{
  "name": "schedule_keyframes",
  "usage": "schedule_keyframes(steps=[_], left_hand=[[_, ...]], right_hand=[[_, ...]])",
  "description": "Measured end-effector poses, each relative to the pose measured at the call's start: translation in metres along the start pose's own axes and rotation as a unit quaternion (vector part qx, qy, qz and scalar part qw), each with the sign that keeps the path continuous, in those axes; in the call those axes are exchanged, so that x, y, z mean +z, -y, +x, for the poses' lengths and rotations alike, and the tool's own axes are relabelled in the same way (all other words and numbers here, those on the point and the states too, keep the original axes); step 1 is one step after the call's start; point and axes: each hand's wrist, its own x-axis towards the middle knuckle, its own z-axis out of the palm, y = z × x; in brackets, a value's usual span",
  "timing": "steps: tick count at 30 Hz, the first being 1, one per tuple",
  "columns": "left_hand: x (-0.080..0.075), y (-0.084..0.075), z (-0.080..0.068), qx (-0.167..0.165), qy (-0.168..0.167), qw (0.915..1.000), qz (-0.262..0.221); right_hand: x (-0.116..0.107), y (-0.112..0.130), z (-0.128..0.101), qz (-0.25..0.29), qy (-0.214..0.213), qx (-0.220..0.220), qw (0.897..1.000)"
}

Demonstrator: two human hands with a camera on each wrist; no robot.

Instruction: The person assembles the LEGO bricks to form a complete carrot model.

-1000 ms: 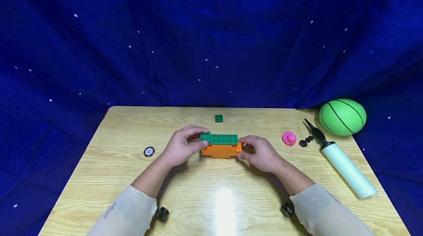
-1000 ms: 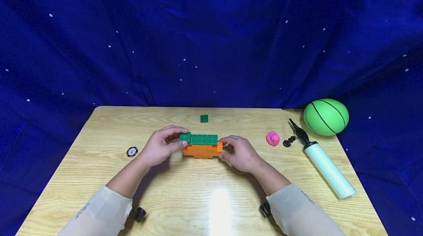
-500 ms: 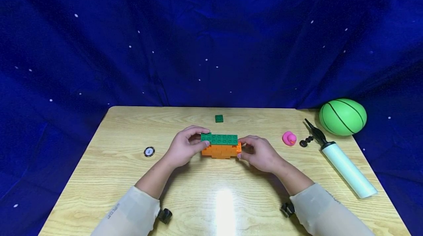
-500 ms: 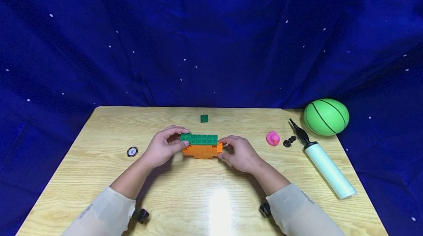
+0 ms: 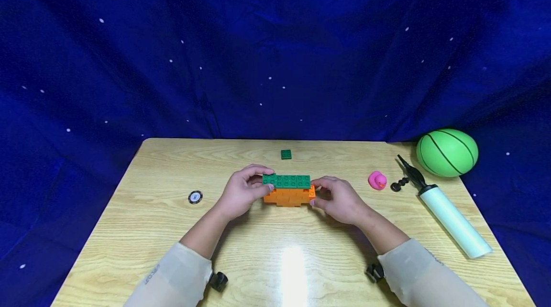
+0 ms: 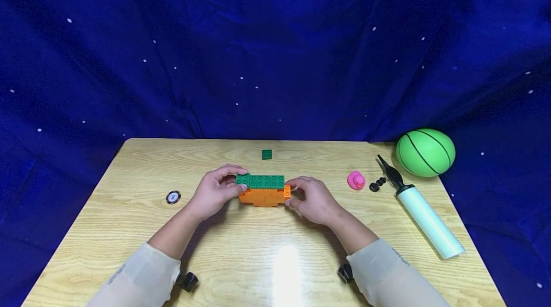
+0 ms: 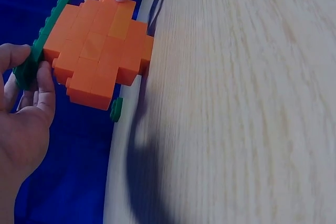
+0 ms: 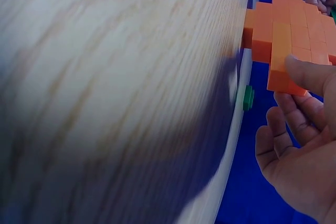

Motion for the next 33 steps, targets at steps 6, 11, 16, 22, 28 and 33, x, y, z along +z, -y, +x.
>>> schedule_keyframes(steps=[6,11,16,22,28,33], left_hand=[[0.002,0.001,-0.002,-0.014,-0.005,0.9998,-0.013],[0.003,0.002,-0.003,-0.01,0.002,0.9995,-0.03],[0.002,0.004,-0.004,0.002,0.011,0.9995,-0.031],[-0.001,0.006,-0.005,0.006,0.0,0.9997,-0.024],[-0.004,0.013,-0.006,-0.006,0.002,1.0,-0.004],[-0.005,0.02,-0.006,-0.021,0.004,0.9994,0.028]], right_hand=[[0.0,0.0,0.0,0.004,0.003,0.003,1.0],[0.001,0.0,0.001,0.009,0.005,0.003,1.0],[0.002,0.0,0.001,0.011,0.005,0.002,1.0],[0.001,-0.002,0.002,0.008,0.003,-0.001,1.0],[0.0,0.0,0.002,0.008,0.007,0.006,1.0],[0.001,0.001,0.003,0.008,0.007,0.005,1.0]])
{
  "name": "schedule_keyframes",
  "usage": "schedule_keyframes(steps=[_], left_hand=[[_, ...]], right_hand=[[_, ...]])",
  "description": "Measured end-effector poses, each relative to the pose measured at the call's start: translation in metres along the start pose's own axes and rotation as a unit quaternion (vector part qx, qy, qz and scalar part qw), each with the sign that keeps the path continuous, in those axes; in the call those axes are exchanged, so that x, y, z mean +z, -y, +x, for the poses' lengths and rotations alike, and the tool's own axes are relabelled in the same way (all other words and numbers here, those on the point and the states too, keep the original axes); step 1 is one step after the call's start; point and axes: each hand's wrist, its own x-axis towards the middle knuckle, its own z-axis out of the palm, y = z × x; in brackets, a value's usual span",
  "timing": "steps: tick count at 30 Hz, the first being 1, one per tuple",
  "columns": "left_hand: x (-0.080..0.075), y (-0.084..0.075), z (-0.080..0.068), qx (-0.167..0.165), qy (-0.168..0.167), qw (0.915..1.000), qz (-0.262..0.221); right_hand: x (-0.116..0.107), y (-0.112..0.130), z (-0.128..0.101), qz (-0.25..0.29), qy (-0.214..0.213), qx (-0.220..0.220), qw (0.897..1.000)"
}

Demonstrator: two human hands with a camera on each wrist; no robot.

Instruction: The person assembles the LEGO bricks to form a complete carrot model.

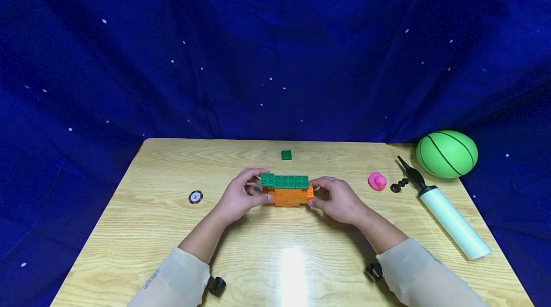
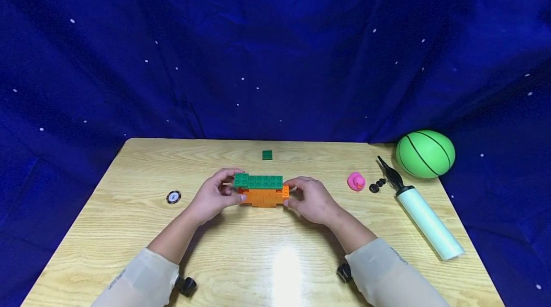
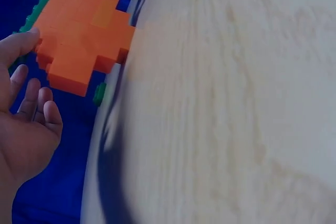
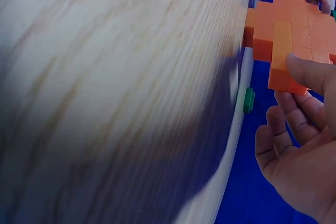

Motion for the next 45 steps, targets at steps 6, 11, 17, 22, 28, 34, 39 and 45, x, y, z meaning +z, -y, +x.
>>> schedule_keyframes(steps=[6,11,17,22,28,34,39,45], left_hand=[[0.0,0.01,-0.001,-0.019,-0.004,0.999,0.041],[-0.001,0.016,-0.003,-0.017,-0.005,0.9978,0.064],[-0.001,0.019,-0.004,-0.024,-0.015,0.9973,0.068],[0.0,0.018,-0.004,-0.018,-0.021,0.9977,0.062],[0.0,0.017,-0.005,-0.017,-0.023,0.9976,0.063],[0.0,0.017,-0.005,-0.018,-0.025,0.9973,0.067],[0.001,0.017,-0.005,-0.022,-0.026,0.9973,0.066],[0.001,0.017,-0.005,-0.029,-0.024,0.9973,0.063]], right_hand=[[0.002,0.001,0.001,-0.003,0.002,-0.005,1.0],[0.002,0.001,0.001,-0.005,0.005,-0.001,1.0],[0.001,0.0,0.002,-0.005,0.005,-0.002,1.0],[-0.002,-0.002,0.002,-0.002,0.014,-0.001,1.0],[-0.005,-0.006,0.004,0.006,0.028,-0.001,1.0],[-0.008,-0.008,0.006,0.014,0.036,-0.016,0.999],[-0.01,-0.01,0.009,0.02,0.035,-0.017,0.999],[-0.011,-0.011,0.017,0.022,0.024,-0.012,0.999]])
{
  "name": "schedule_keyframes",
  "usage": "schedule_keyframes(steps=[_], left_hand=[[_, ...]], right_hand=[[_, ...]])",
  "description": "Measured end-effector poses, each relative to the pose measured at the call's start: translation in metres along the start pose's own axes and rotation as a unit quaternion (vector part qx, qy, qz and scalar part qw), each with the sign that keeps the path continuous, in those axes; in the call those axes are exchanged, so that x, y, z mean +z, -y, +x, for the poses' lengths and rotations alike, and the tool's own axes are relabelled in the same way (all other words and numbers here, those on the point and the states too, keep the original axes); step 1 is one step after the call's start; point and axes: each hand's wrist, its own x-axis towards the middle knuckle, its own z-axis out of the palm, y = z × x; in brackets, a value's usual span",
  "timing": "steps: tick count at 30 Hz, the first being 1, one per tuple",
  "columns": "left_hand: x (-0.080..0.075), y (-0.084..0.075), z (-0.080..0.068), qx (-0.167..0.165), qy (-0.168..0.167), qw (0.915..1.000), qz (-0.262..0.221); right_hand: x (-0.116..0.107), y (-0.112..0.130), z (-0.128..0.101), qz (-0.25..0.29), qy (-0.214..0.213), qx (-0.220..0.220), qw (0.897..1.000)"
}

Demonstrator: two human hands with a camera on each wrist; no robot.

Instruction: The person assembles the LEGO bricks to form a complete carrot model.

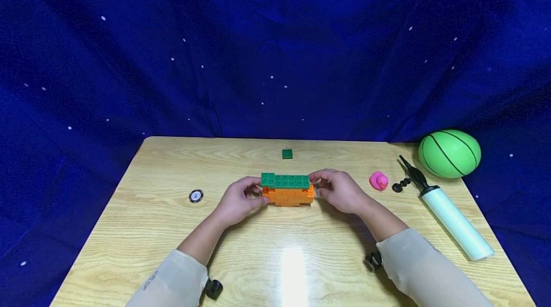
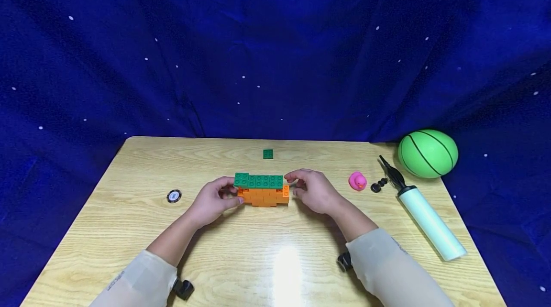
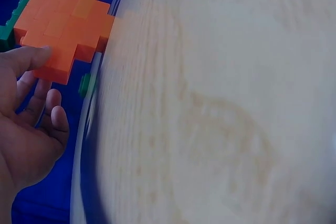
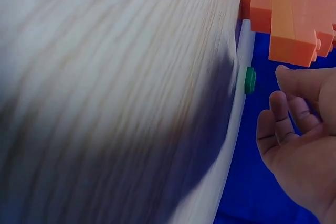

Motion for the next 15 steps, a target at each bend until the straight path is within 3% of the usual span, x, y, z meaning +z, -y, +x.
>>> schedule_keyframes(steps=[15], left_hand=[[-0.002,0.0,0.001,0.007,0.001,1.0,-0.002]], right_hand=[[0.009,-0.007,0.03,-0.015,-0.027,-0.001,1.0]])
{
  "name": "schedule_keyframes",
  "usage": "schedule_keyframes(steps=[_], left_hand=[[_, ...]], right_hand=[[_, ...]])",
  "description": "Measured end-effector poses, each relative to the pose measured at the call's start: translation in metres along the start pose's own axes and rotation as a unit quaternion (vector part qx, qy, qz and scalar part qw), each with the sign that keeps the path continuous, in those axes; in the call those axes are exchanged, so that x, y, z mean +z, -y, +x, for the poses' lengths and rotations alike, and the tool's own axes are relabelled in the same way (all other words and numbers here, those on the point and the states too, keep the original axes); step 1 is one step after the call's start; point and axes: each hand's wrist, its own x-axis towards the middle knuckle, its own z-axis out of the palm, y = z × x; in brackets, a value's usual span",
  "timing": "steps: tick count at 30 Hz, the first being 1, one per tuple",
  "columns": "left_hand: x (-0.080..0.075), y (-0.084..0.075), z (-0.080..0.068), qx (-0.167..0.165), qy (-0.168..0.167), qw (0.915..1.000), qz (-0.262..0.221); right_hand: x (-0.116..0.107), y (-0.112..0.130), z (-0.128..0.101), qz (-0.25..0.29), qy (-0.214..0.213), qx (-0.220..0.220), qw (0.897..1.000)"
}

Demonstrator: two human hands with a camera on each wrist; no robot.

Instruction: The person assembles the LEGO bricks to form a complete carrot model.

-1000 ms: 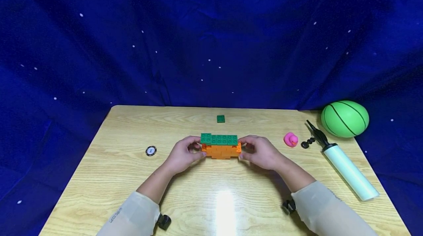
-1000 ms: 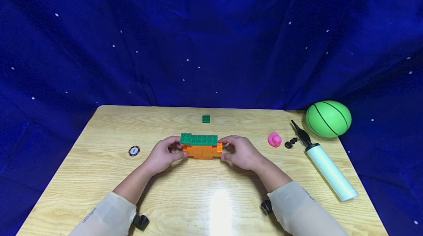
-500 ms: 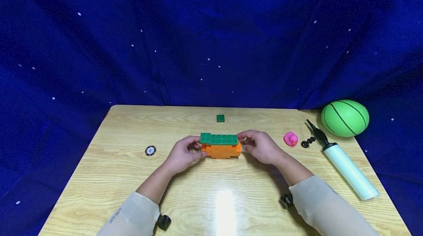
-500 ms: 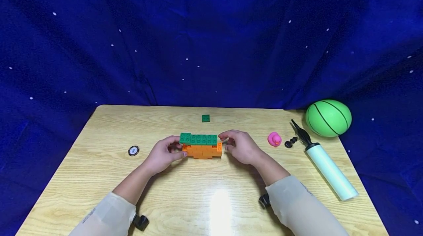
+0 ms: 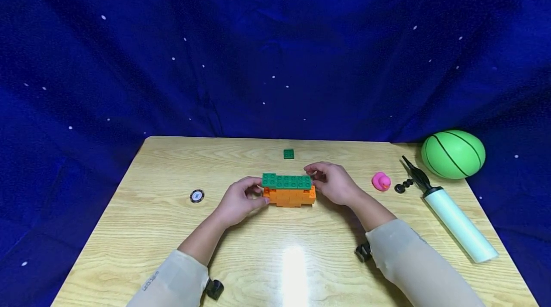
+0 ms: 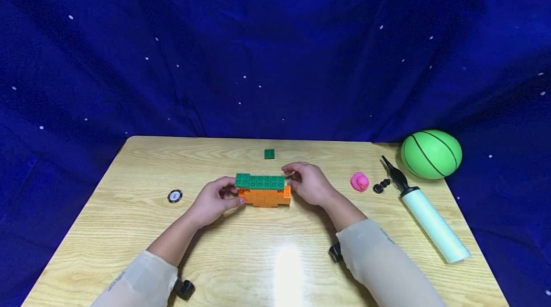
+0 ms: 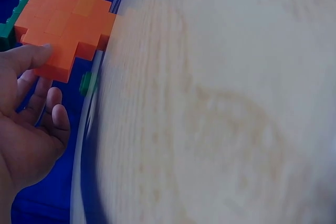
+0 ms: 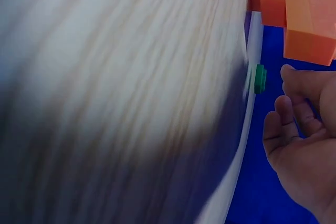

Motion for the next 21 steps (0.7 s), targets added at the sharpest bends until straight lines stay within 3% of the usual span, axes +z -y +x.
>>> schedule_keyframes(steps=[10,21], left_hand=[[0.0,0.002,0.001,-0.001,0.001,1.0,0.004],[-0.001,0.001,0.001,-0.003,0.003,1.0,0.003]], right_hand=[[0.004,-0.007,0.019,0.001,-0.028,-0.002,1.0],[0.008,-0.01,0.042,-0.011,-0.022,0.021,0.999]])
